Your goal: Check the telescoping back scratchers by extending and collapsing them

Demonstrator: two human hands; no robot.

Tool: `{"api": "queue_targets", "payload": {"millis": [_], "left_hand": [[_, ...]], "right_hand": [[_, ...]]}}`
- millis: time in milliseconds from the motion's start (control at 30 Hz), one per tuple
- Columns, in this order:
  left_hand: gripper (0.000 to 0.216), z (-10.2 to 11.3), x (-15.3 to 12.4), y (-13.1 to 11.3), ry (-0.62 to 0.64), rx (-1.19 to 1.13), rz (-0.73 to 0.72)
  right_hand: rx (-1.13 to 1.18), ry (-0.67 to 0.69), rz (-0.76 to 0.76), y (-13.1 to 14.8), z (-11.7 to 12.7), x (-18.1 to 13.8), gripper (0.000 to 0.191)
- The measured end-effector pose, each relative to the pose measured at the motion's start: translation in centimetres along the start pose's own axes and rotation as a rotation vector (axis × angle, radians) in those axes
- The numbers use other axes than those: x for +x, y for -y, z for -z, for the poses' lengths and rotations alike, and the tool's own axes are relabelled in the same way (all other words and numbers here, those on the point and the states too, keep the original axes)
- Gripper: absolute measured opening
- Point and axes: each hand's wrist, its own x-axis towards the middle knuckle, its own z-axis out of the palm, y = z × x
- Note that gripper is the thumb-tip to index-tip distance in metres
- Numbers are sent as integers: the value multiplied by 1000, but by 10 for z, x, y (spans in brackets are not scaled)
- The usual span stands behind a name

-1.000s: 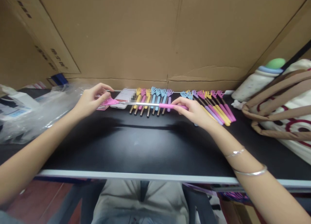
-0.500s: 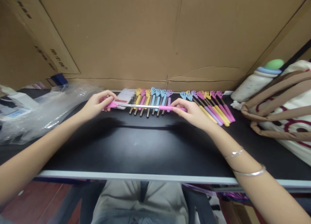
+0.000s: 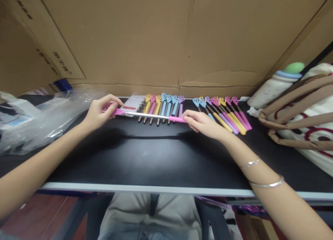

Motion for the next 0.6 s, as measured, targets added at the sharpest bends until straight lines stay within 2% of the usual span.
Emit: {"api": "queue_targets", "payload": {"millis": [133, 367, 533, 600], "left_hand": [[19, -3, -1, 1, -6, -35, 22], [23, -10, 1, 8, -74, -258, 187], [22, -11, 4, 15, -102, -308, 215], [22, -12, 4, 15, -112, -305, 218]], "right_hand": [[69, -23, -13, -2, -2, 2, 40], [383, -145, -74, -1, 5, 2, 38], [558, -339, -102, -3, 11, 3, 32], [584, -375, -104, -3, 10, 4, 31]]}}
